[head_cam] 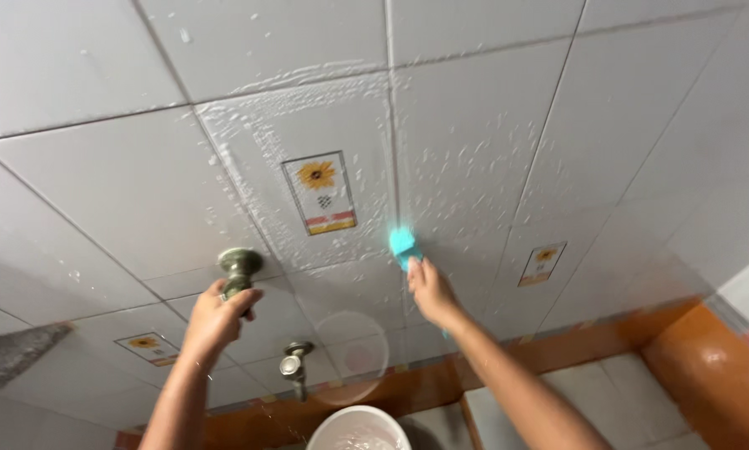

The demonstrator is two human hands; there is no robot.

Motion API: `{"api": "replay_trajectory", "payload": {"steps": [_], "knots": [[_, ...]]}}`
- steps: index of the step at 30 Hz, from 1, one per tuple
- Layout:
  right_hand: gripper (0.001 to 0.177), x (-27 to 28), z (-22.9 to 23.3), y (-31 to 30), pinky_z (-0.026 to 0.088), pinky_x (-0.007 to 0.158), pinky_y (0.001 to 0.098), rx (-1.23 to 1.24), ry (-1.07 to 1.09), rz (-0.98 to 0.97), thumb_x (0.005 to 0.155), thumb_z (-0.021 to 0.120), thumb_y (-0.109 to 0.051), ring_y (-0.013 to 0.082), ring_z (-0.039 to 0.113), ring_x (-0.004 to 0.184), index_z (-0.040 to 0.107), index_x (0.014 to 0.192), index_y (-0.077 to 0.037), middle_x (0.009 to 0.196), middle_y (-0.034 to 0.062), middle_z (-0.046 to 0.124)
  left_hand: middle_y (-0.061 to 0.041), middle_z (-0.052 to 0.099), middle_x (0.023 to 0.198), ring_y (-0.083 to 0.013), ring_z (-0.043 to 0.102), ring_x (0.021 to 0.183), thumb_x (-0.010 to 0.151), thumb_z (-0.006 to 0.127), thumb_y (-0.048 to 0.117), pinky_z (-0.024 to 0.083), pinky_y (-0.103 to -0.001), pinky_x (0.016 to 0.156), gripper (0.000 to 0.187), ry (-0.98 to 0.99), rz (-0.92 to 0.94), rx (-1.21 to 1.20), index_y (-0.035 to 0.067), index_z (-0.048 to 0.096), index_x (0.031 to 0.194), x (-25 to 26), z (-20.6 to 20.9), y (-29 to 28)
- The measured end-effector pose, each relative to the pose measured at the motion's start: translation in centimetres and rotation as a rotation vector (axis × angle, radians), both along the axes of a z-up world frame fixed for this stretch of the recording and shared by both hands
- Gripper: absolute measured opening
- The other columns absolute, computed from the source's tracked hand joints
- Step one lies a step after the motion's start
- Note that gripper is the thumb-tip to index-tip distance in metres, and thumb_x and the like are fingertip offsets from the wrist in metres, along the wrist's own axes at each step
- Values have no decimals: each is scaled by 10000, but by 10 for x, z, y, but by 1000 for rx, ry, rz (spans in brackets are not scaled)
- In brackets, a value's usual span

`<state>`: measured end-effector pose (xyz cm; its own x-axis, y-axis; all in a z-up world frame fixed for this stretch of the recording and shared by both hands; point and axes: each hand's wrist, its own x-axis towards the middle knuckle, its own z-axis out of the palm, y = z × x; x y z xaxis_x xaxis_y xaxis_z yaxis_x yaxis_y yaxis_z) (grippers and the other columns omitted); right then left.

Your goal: The person scrubs white bathroom wall tiles with a blue brush and soapy water, moving across the wall and around a metal faucet.

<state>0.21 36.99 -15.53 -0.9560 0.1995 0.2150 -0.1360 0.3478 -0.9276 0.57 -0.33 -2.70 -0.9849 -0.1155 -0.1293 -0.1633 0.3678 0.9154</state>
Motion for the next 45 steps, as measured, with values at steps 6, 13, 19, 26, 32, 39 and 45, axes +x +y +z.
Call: {"api": "replay_trajectory", "payload": {"steps": [6,13,19,26,32,39,45], "knots": [[412,2,98,52,451,586,268,-47,-114,334,1064,412,-405,82,487,612,608,926,-69,712,-29,536,-135,738,791,-216,647,672,770,776,381,504,-368,631,637,10,165,-318,41,650,1294,2,2,5],[399,-10,255,117,498,615,261,-186,203,424,1095,359,-371,83,529,713,569,1062,-34,891,-2,597,-118,767,1068,-319,734,1001,763,793,561,575,-469,810,679,-165,478,-730,212,685,1334,23,24,50],[382,35,113,171,449,542,266,-164,-149,191,1069,374,-374,82,495,616,610,1077,-73,784,4,565,-110,756,992,-340,749,893,870,731,487,597,-466,708,387,-86,532,-1159,167,690,1084,19,23,77],[349,10,170,201,399,448,212,-266,113,216,1084,359,-347,48,427,550,558,1125,-63,752,-22,524,-117,710,1046,-288,726,954,901,682,381,571,-427,821,488,-77,474,-1575,112,536,1282,10,16,81],[350,3,165,208,420,474,178,-340,150,327,1093,370,-345,22,441,588,550,1144,-49,805,-37,538,-213,574,1309,-326,590,1146,855,752,345,425,-482,1079,1071,268,641,-955,-46,96,1606,17,68,194],[339,21,140,189,327,435,211,-542,-92,251,1066,414,-343,40,383,509,576,1033,-47,675,-38,474,-182,719,1230,-269,669,1156,997,518,422,507,-378,965,470,97,-146,-130,50,639,1257,75,39,404],[365,6,207,201,289,438,207,-613,61,336,1098,425,-385,17,324,510,568,1008,-62,665,-75,416,-117,622,851,-211,570,771,1070,355,376,517,-360,743,429,289,-294,277,18,568,1176,54,10,480]]}}
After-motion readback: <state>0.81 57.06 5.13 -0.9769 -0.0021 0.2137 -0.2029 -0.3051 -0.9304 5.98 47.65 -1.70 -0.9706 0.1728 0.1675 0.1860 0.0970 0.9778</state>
